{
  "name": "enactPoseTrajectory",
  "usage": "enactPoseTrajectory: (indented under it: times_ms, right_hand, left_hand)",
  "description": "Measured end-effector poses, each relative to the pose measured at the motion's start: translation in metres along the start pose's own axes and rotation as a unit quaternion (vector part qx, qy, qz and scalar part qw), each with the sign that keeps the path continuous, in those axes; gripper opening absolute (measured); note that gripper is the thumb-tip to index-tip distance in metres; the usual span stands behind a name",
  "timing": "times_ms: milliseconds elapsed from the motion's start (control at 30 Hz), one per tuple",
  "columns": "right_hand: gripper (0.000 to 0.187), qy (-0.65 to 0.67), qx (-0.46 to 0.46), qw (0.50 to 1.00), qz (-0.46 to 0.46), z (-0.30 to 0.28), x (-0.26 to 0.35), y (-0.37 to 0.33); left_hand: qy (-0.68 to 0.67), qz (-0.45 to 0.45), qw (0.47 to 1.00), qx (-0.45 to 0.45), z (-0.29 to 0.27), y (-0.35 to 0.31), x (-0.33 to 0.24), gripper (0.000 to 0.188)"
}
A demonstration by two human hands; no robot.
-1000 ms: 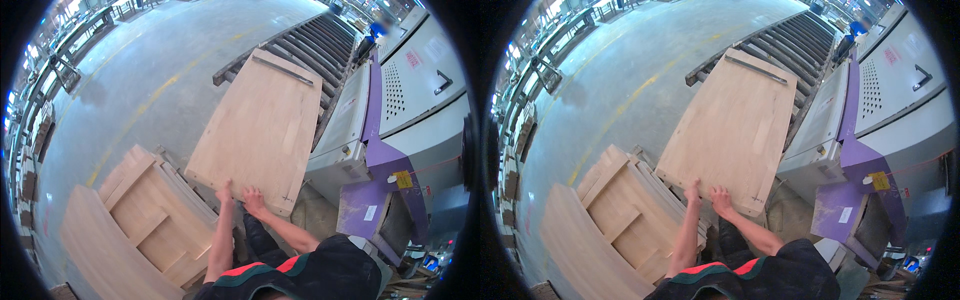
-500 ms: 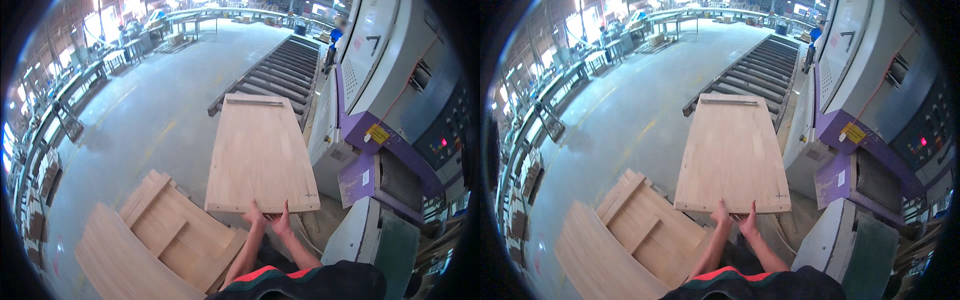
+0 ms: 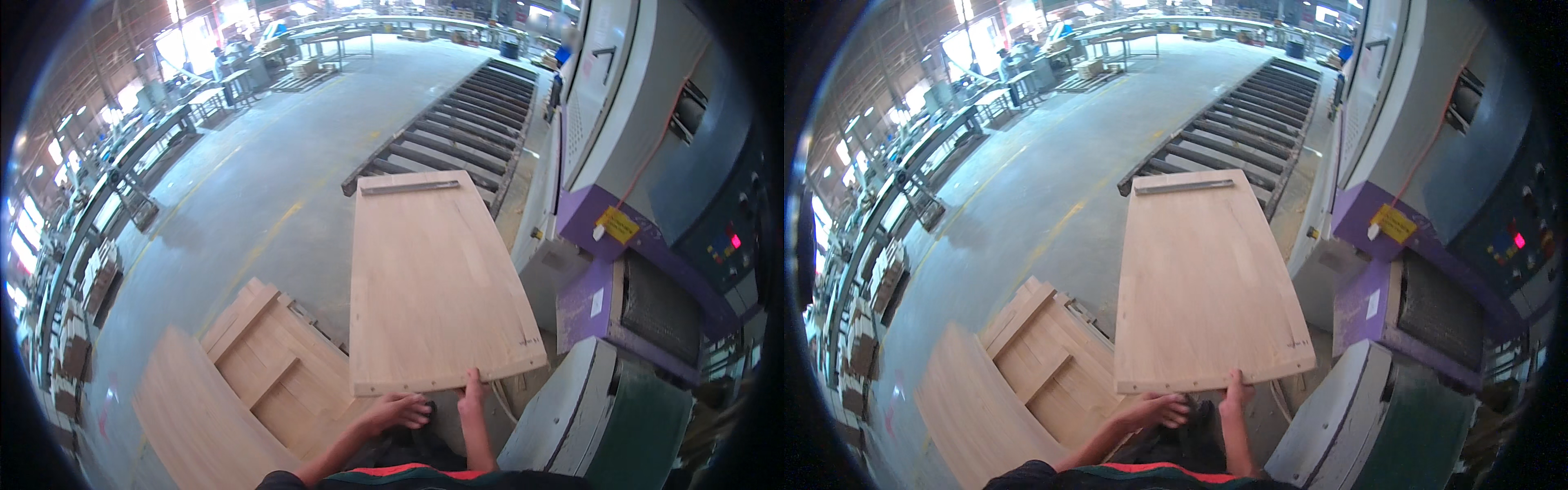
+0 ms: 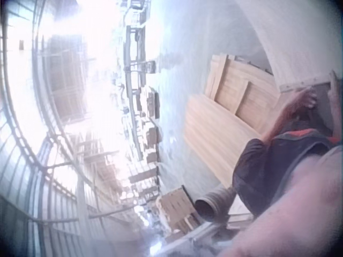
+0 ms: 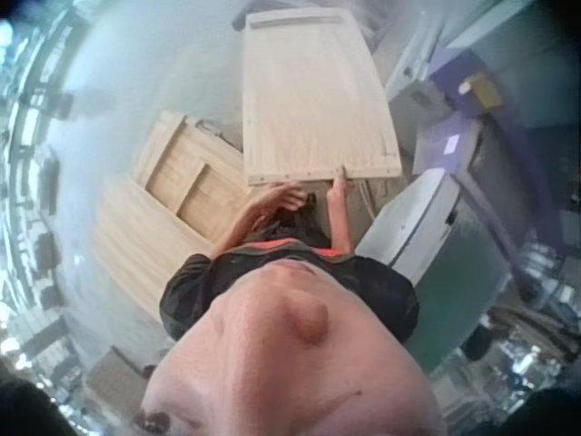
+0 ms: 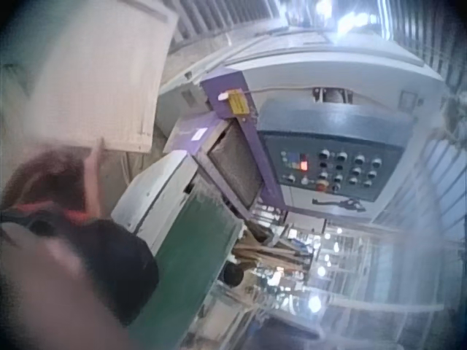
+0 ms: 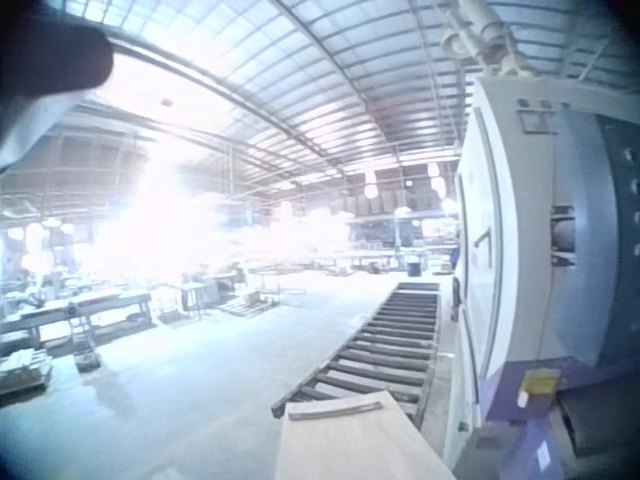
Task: The person repeatedly picks up wooden panels and planks from a stack and feeds them one at a time onto a conveyor belt leading into a sanding machine. The person handles the pieces by hand, placing them flat on the belt and occasionally adjusting their position as they enter the machine.
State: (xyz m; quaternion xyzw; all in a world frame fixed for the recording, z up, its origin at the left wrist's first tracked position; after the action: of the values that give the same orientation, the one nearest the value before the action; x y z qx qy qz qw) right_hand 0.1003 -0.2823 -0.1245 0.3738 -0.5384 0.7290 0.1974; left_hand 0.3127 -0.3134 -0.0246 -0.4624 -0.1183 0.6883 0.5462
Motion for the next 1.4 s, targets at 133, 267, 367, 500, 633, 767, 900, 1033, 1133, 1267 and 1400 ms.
enactPoseTrajectory:
  times_ms: [133, 267, 367, 500, 633, 767, 900, 1033, 1133, 1267, 1400]
  right_hand:
    - [0.054, -0.058, -0.042, 0.997, -0.020, -0.045, 0.018, 0.021]
    - [0.051, -0.083, -0.019, 0.995, -0.047, -0.049, 0.062, 0.001]
    - [0.053, -0.107, -0.041, 0.992, -0.061, -0.058, 0.085, 0.004]
    - [0.054, -0.121, -0.129, 0.977, -0.121, -0.083, 0.108, 0.039]
    - [0.057, -0.167, -0.142, 0.971, -0.100, -0.074, 0.138, 0.028]
    - [0.055, -0.153, -0.174, 0.962, -0.142, -0.075, 0.127, 0.024]
    - [0.050, -0.178, -0.175, 0.954, -0.166, -0.072, 0.098, 0.011]
    - [0.045, -0.185, -0.165, 0.947, -0.205, -0.068, 0.084, -0.006]
    - [0.053, -0.218, -0.162, 0.953, -0.134, -0.086, 0.100, -0.011]
    - [0.044, -0.181, -0.195, 0.938, -0.223, -0.095, 0.088, -0.008]
    - [0.046, -0.141, -0.159, 0.957, -0.199, -0.104, 0.089, -0.002]
  left_hand:
    - [0.026, 0.261, 0.955, -0.142, -0.073, -0.012, -0.077, 0.036]
    - [-0.064, 0.289, 0.912, -0.284, -0.181, 0.065, -0.130, 0.054]
    - [-0.193, 0.196, 0.954, -0.118, -0.197, 0.151, -0.160, 0.066]
    - [-0.188, 0.261, 0.947, -0.018, -0.189, 0.230, -0.212, 0.067]
    - [-0.195, 0.240, 0.949, 0.061, -0.204, 0.270, -0.236, 0.064]
    - [-0.199, 0.217, 0.955, 0.021, -0.201, 0.287, -0.260, 0.061]
    - [-0.170, 0.201, 0.964, -0.049, -0.232, 0.295, -0.286, 0.060]
    - [-0.144, 0.219, 0.965, -0.006, -0.258, 0.294, -0.299, 0.061]
    - [-0.136, 0.172, 0.975, -0.046, -0.260, 0.294, -0.300, 0.058]
    - [-0.126, 0.150, 0.978, -0.070, -0.287, 0.306, -0.285, 0.048]
    - [-0.094, 0.250, 0.956, -0.124, -0.281, 0.298, -0.269, 0.038]
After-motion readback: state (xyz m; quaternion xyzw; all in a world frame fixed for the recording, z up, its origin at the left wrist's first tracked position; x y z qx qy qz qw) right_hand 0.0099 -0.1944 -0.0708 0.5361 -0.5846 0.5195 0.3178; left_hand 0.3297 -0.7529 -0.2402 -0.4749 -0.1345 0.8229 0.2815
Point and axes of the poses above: each hand's wrist, its own y-axis towards the middle knuckle, its own z-axis out of the palm, x = y × z, the point moved 2 cm from there along y, towards the middle knuckle, and after that the axes turned 3 degrees about -z, right-handed, at the moved point
